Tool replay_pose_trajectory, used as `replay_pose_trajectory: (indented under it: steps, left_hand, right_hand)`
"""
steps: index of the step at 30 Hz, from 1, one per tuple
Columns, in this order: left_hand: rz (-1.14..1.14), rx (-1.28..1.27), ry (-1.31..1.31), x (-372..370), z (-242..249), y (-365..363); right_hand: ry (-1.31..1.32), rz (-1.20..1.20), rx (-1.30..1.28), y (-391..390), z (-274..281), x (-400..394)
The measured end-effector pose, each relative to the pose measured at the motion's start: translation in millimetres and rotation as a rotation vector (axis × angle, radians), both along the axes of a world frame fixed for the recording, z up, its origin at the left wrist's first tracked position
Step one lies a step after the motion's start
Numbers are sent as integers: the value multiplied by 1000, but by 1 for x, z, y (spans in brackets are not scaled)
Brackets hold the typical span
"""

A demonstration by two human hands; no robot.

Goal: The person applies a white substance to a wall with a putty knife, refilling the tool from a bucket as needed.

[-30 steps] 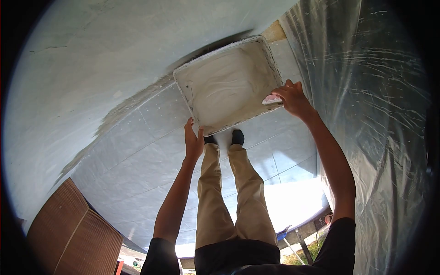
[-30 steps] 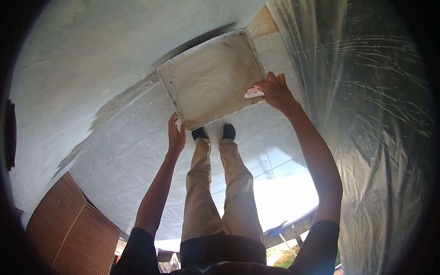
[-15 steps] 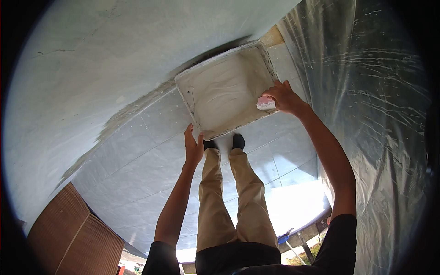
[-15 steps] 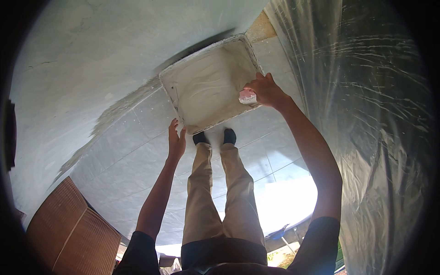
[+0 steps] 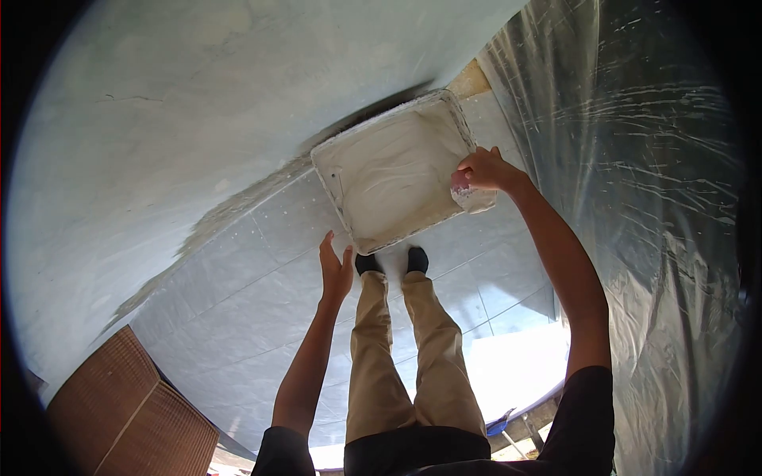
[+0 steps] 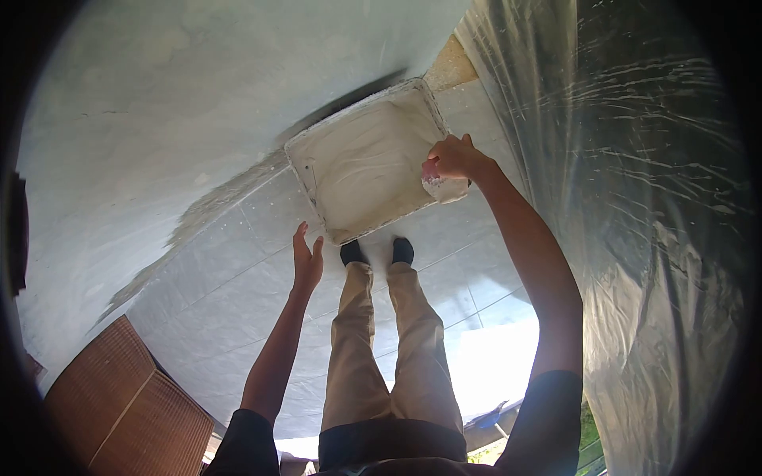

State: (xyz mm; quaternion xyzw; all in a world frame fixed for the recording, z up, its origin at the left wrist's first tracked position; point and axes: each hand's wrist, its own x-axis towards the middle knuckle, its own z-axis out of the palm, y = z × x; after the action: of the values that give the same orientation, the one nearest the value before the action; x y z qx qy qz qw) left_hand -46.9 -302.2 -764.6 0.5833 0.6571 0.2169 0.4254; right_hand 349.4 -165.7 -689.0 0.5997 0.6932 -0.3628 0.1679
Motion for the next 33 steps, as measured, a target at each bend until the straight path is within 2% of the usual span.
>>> replay_pose_trajectory:
  steps: [2, 4, 5, 7, 8, 10, 11, 12, 14, 15, 20, 21, 23, 26, 27, 29, 33]
  left_hand:
    - [-23, 21, 33, 1, 10, 4]
    - [-34, 25, 53, 5, 24, 10]
    - [-37, 45, 51, 7, 32, 15]
    - [-53, 73, 44, 12, 51, 28]
    - [-56, 98, 42, 14, 61, 35]
    - [-86, 151, -41, 19, 82, 52]
    - [-93, 165, -68, 24, 100, 62]
    - [-99, 200, -73, 28, 113, 72]
    - [-151, 262, -103, 36, 143, 94]
    - [-171, 323, -114, 42, 164, 105]
    - [-240, 528, -248, 69, 280, 165]
    - [-251, 556, -278, 74, 307, 174]
    - [-274, 628, -317, 82, 360, 189]
    - [-308, 740, -381, 90, 437, 207]
    - [-318, 785, -401, 92, 460, 212]
    - [-336, 857, -423, 96, 504, 219]
    - [-361, 1025, -410, 100, 579, 223]
  right_hand:
    - [-9, -63, -20, -2, 5, 7]
    - [93, -331, -97, -5, 7, 16]
    - [95, -333, -78, -4, 15, 18]
    - [253, -477, -229, -4, 35, 21]
    - [257, -477, -204, -7, 46, 22]
    - [604, -857, -212, -14, 71, 21]
    - [675, -934, -211, -15, 86, 21]
    - [686, -927, -175, -15, 104, 20]
    - [874, -958, -186, -17, 144, 18]
    - [883, -945, -147, -16, 166, 16]
    - [1307, -972, 54, -12, 302, 1]
    - [1316, -950, 92, -10, 325, 1]
    - [1522, -899, 193, -5, 371, 1]
    - [1681, -745, 352, 3, 434, -2]
    - [1685, -718, 378, 6, 452, -4]
    - [1707, -658, 618, 9, 485, -9]
    - [1796, -595, 796, 15, 540, -12]
